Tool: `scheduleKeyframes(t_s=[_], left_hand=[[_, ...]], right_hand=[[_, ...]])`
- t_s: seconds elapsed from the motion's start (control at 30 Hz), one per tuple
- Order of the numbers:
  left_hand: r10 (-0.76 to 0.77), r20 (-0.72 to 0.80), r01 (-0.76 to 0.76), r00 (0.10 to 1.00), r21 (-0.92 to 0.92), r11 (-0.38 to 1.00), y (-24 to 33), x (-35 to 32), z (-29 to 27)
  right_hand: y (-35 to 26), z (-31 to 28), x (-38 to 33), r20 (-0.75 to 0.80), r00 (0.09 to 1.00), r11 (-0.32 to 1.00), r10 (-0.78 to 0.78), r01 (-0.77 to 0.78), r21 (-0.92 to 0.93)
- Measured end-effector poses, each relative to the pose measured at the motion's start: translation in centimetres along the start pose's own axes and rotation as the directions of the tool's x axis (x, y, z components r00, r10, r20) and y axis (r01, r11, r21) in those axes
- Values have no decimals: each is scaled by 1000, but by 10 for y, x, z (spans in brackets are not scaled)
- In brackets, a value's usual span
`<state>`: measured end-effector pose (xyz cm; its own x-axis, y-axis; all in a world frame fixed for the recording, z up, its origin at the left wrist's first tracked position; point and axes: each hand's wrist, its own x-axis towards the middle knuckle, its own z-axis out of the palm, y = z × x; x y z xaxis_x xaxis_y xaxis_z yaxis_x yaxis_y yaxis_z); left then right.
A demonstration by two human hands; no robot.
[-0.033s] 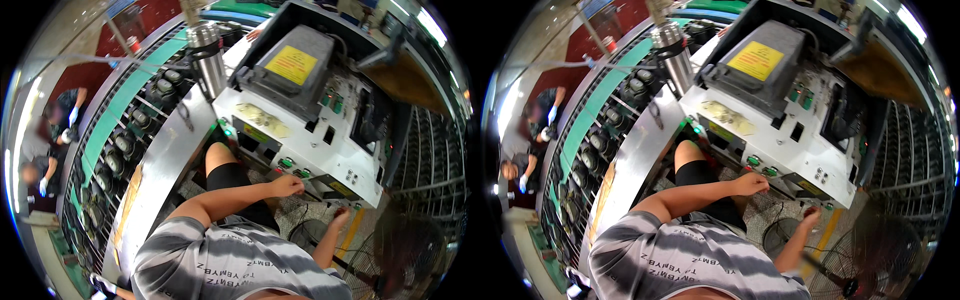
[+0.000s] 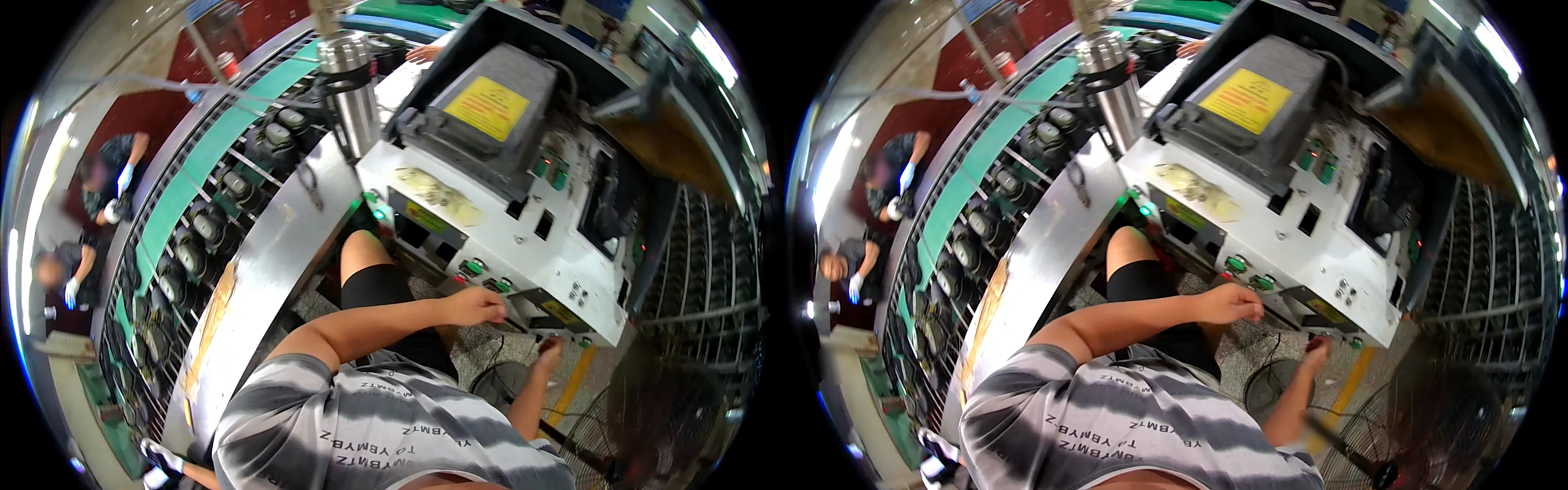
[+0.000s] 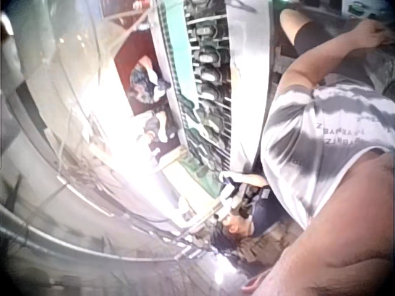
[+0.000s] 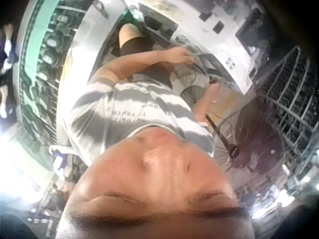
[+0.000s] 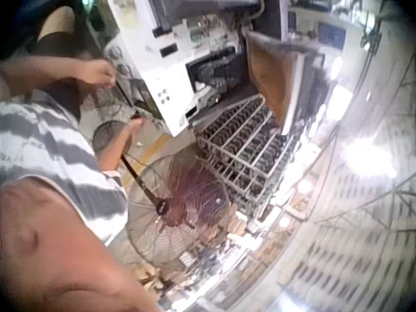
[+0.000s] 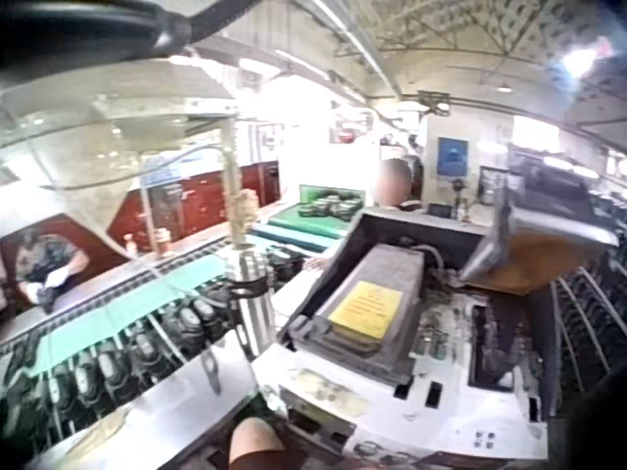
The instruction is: The person picks up shoe uppers on lasts from a conveyor belt and places them into an assembly machine. They operate the machine using green buttons and then remove the shoe.
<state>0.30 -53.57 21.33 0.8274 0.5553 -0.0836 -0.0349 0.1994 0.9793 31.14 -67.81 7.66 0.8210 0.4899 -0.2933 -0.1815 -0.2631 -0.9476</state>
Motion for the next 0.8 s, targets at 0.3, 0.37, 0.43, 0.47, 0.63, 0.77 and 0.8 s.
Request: scheduleKeyframes(t_s=[0.3,0.37,0.43,0.47,0.63,0.77,0.8], left_hand=[[945,80,-944,318,-68,324,259,-203,40],[960,26,-960,278,20,278,249,-227,54],[962,39,-962,271,38,270,244,-242,53],[962,5,-958,273,97,271,232,-252,60],[945,6,-940,327,102,325,212,-279,54],[956,-10,-950,293,106,293,199,-290,58],[957,-9,-952,291,96,291,201,-296,59]], right_hand=[[-32,261,-217,945,299,965,-131,259,52],[-25,248,-266,997,60,927,-52,374,26],[-4,238,-287,999,-30,886,-14,463,26],[9,235,-292,992,-125,868,-11,492,71],[25,247,-360,922,-359,369,-144,845,386],[36,256,-348,934,-270,428,-234,834,349],[44,269,-349,942,-249,453,-226,829,327]])
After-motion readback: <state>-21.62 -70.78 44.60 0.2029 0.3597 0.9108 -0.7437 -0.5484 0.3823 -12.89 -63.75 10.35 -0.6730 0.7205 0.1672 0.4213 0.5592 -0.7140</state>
